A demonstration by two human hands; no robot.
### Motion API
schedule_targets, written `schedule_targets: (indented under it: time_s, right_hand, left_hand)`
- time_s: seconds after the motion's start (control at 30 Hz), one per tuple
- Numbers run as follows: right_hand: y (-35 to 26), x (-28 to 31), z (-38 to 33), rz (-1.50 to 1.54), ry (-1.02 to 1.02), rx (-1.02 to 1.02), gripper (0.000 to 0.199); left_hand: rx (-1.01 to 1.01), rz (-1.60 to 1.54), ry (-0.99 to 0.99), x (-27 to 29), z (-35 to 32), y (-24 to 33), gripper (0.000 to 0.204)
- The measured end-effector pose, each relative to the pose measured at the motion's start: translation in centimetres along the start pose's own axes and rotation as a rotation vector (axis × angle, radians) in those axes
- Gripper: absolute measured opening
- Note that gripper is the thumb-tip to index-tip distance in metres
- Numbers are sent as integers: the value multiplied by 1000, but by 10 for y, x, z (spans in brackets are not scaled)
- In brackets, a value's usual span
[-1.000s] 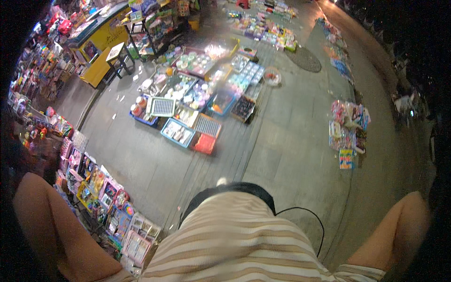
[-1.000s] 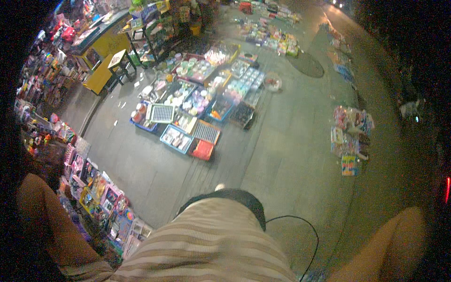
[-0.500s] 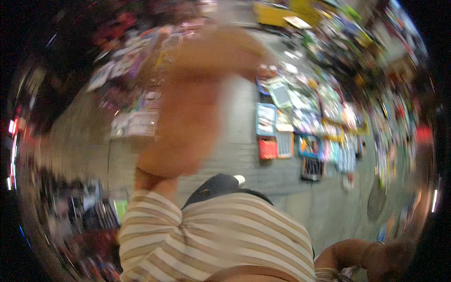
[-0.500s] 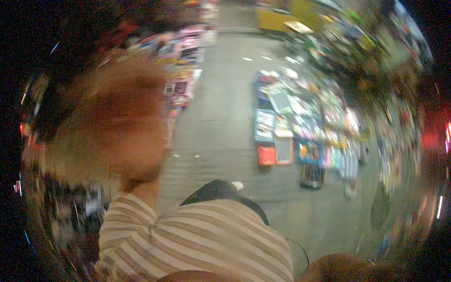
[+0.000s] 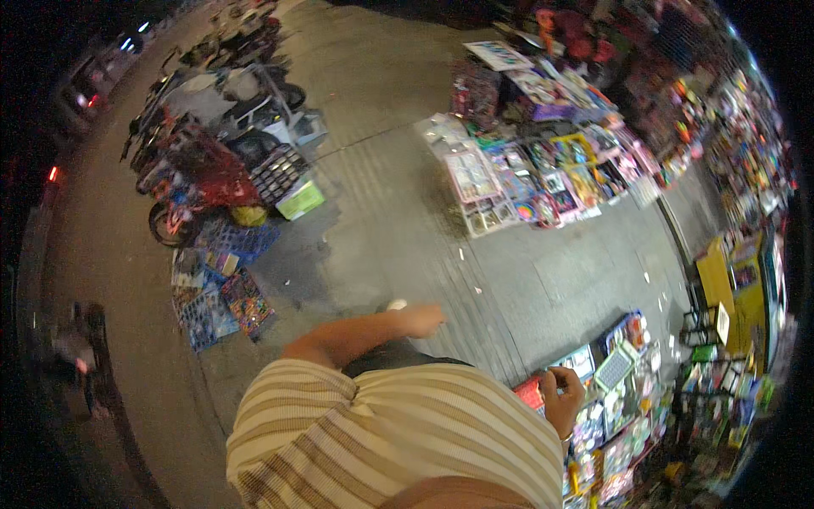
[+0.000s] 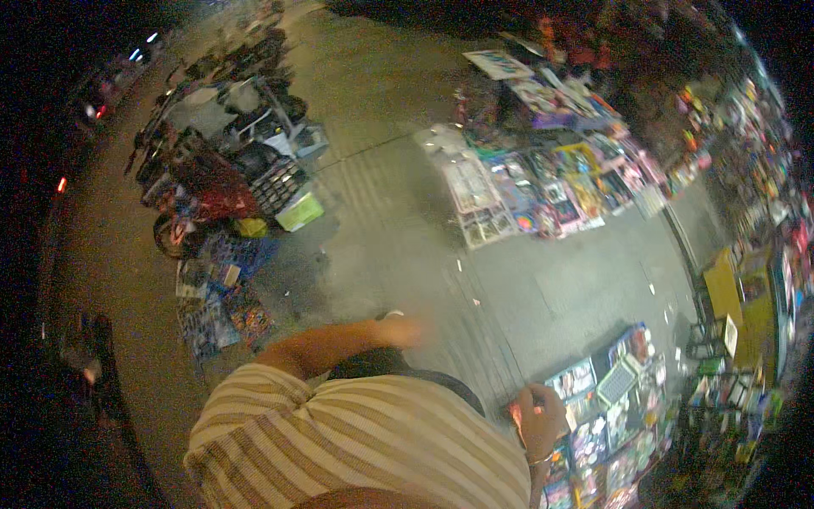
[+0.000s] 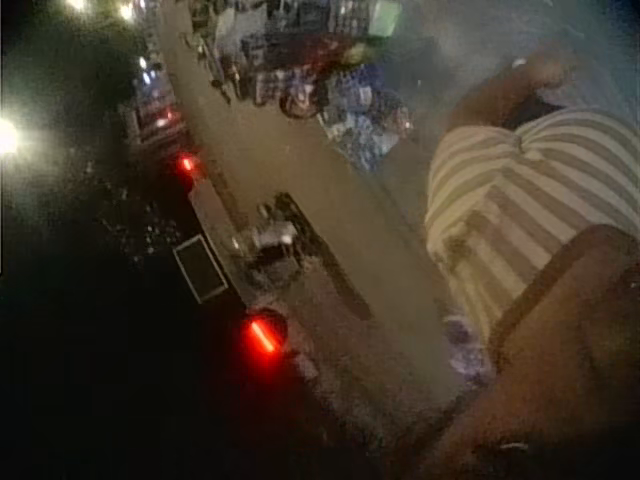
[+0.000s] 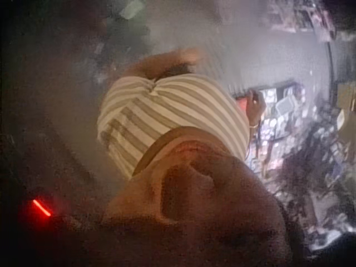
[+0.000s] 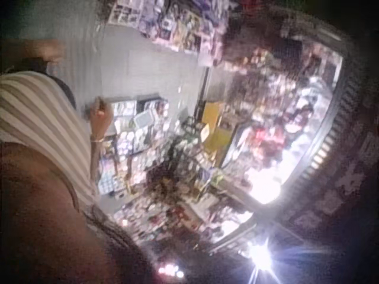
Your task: The person organizes stationery items in a store. They pick up various items from a display box and a table, including plastic containers and packaged goods, and place them on shelves. The person also handles a yellow board and a plastic bag.
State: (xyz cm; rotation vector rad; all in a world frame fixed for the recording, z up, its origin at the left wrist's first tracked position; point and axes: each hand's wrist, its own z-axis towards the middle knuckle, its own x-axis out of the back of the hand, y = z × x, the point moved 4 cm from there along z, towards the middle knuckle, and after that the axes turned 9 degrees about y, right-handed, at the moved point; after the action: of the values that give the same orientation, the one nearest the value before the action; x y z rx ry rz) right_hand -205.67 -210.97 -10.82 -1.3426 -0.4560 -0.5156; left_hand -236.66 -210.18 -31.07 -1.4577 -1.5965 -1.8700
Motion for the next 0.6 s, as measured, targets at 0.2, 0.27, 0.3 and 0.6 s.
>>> schedule_targets:
  time_s: [0.2,0.27,0.3,0.6]
  right_hand:
    - [-73,-126,104,46,-161,56,13]
    - [-107,-183,142,41,-227,97,13]
    - [-124,-213,158,54,-269,124,13]
    - [-247,-423,313,176,-625,447,12]
  left_hand:
    - [410,-301,111,4,-98,-168,41]
    - [535,-528,247,12,-124,-213,39]
    - [540,-446,252,18,-133,-229,38]
    - [864,-235,412,157,-123,-373,35]
